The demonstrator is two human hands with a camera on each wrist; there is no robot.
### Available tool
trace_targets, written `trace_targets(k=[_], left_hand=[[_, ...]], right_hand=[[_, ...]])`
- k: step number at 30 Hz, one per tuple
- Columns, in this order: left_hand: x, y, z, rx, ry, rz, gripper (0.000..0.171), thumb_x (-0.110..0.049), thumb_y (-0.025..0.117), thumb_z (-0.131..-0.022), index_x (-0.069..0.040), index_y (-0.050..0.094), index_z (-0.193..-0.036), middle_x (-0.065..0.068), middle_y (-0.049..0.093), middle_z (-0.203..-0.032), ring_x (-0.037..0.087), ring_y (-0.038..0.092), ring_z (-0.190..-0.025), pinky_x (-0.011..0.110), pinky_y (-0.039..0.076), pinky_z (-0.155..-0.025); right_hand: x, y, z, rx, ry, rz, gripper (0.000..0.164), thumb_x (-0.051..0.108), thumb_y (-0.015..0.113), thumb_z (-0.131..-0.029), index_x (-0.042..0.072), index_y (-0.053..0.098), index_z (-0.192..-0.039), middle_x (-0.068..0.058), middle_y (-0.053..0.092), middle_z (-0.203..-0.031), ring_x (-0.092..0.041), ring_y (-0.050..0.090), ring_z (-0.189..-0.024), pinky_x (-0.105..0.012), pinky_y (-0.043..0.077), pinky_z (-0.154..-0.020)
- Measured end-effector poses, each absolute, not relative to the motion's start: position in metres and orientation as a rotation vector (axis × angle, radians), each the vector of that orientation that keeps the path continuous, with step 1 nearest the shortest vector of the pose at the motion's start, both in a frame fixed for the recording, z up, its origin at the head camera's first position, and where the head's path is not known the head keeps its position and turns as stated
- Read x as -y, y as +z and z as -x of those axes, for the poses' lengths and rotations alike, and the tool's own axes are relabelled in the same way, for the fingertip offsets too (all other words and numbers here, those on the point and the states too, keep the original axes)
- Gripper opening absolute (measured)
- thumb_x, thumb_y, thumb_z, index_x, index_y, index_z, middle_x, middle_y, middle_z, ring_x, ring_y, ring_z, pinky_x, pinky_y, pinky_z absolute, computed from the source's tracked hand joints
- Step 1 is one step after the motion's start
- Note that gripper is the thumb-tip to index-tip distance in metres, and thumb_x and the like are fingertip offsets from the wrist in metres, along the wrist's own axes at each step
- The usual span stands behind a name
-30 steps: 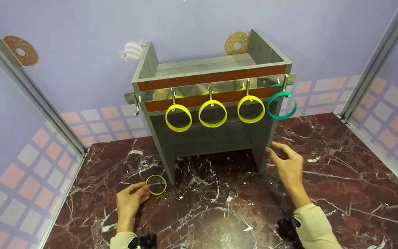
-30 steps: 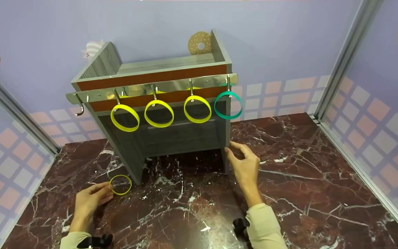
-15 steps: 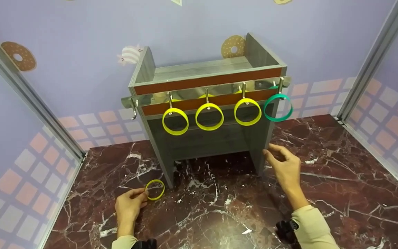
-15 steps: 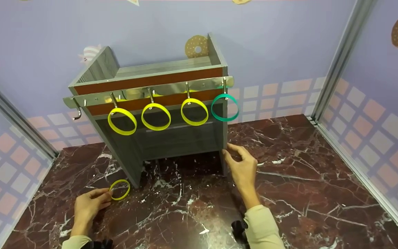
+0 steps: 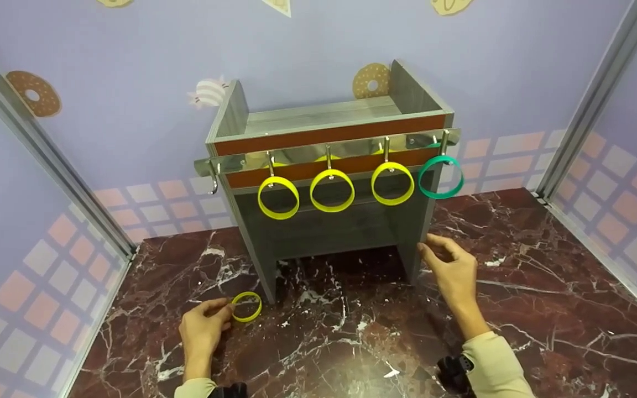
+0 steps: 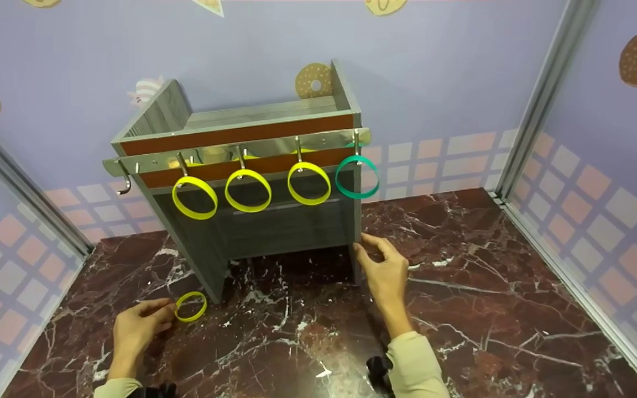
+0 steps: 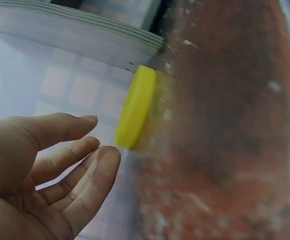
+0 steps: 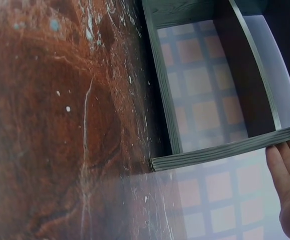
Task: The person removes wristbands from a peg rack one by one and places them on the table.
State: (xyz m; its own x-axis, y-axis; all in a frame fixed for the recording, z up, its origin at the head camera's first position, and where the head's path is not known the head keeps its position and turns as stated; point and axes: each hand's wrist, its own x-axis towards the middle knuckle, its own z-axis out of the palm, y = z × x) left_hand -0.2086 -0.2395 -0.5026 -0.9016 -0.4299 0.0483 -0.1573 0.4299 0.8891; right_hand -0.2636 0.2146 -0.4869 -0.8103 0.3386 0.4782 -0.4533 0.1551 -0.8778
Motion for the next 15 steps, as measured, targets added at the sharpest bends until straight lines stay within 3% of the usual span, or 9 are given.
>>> trace_targets(k=[6,15], left_hand=[[0.228,-0.480,0.206,2.340,-1.456,-0.433,0.026,-0.016,0.082,-0.095,0.000,0.080,-0.115,0.012,0.079,-0.096,0.024,0.078,-0.074,0.019,0.059,-0.061],[0.210,-0.445,0.201,2.209,-1.536,-0.274,0.025,-0.016,0.084,-0.095,-0.003,0.080,-0.116,0.013,0.079,-0.109,0.005,0.074,-0.081,0.018,0.060,-0.071]], right_hand=[[-0.213,-0.488,0.264,1.839,1.722,-0.102,0.021,-0.005,0.081,-0.092,-0.010,0.077,-0.112,-0.025,0.077,-0.102,-0.009,0.076,-0.083,-0.021,0.063,-0.073],[-0.213,-0.489,0.264,1.845,1.699,-0.083,0.024,-0.006,0.082,-0.090,-0.011,0.077,-0.113,-0.024,0.077,-0.103,-0.004,0.074,-0.082,-0.017,0.061,-0.072]])
